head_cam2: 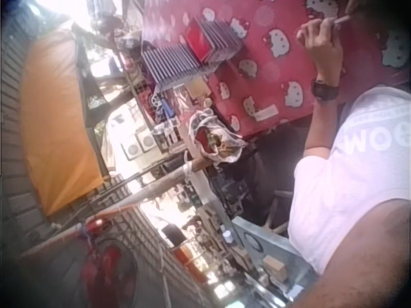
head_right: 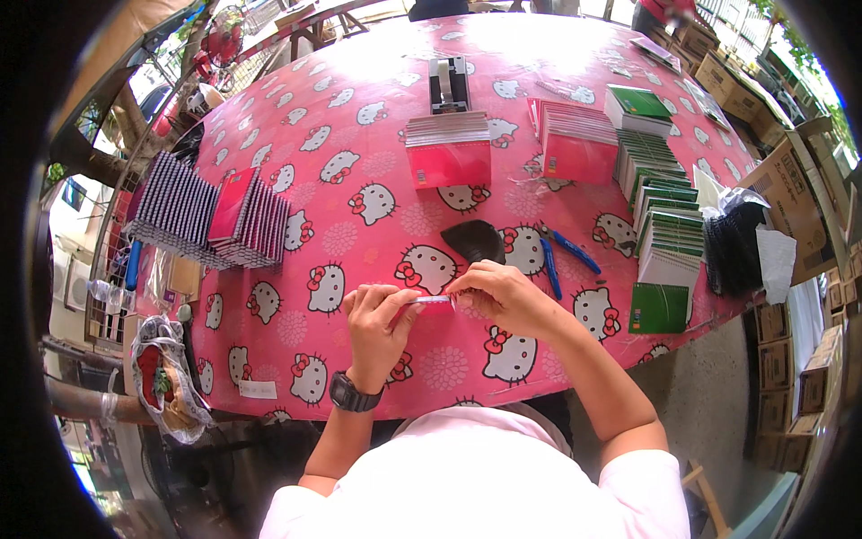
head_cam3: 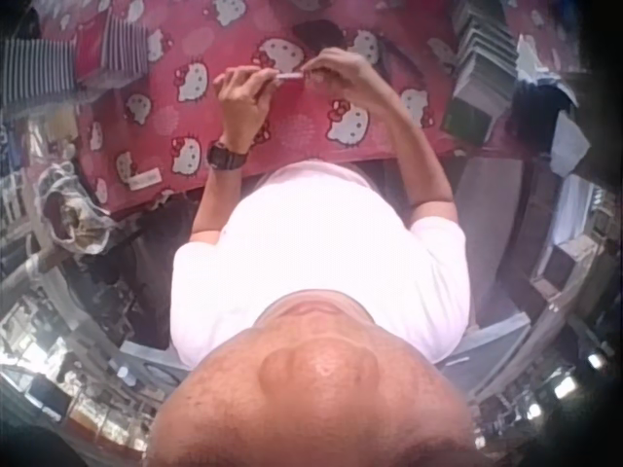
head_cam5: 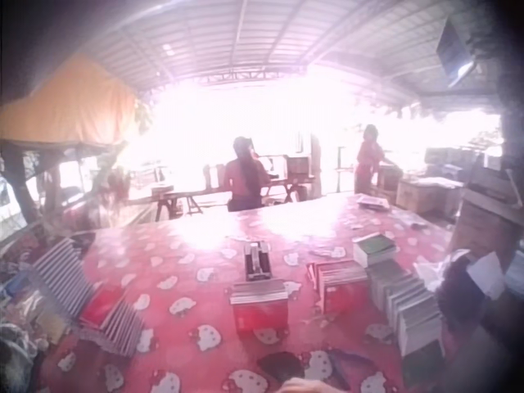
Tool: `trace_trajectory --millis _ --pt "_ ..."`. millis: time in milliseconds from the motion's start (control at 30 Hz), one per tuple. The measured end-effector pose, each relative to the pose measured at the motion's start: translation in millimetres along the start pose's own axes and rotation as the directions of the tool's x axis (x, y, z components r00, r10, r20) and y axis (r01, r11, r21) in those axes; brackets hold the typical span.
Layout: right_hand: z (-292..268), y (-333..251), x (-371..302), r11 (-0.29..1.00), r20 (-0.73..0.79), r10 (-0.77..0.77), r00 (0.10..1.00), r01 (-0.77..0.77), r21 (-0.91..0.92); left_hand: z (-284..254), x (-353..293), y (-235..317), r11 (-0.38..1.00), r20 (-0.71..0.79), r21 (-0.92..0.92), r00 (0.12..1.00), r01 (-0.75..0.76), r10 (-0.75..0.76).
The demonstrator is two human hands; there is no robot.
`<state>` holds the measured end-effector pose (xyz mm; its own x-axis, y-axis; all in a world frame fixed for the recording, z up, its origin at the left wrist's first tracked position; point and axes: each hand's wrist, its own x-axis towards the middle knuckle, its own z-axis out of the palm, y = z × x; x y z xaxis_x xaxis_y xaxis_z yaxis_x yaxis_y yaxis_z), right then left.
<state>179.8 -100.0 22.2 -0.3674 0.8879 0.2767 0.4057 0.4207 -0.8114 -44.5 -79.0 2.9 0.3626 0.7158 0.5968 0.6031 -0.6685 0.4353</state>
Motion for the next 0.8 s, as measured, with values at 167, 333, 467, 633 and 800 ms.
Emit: trace_trajectory --millis 167,333,467,633,800 --pt "-5.0 -12.9 3.1 0.957 0.117 0.245 0.962 -0.259 0.129 -5.2 2.5 5.8 1.0 0.047 0.01 0.999 0.008 -0.008" --pt "-7.0 -15.9 7.4 0.993 0.091 0.12 0.989 -0.119 -0.01 -2.8 12.3 26.3 0.995 0.138 -0.093 0.99 0.021 -0.008" --pt "-6.6 -5.2 8.6 0.994 0.113 0.103 0.988 -0.106 0.017 -0.6 10.6 28.2 0.998 0.252 0.001 0.966 -0.067 0.065" --pt "-29.9 36.4 37.8 0.862 0.059 -0.076 0.995 0.095 -0.498 -5.3 9.8 28.6 0.995 0.23 -0.068 0.969 -0.073 0.087" --pt "-34.9 27.2 51.4 0.795 0.377 0.321 0.869 -0.031 -0.606 -7.9 7.6 20.2 0.993 0.282 -0.07 0.953 -0.097 0.113"
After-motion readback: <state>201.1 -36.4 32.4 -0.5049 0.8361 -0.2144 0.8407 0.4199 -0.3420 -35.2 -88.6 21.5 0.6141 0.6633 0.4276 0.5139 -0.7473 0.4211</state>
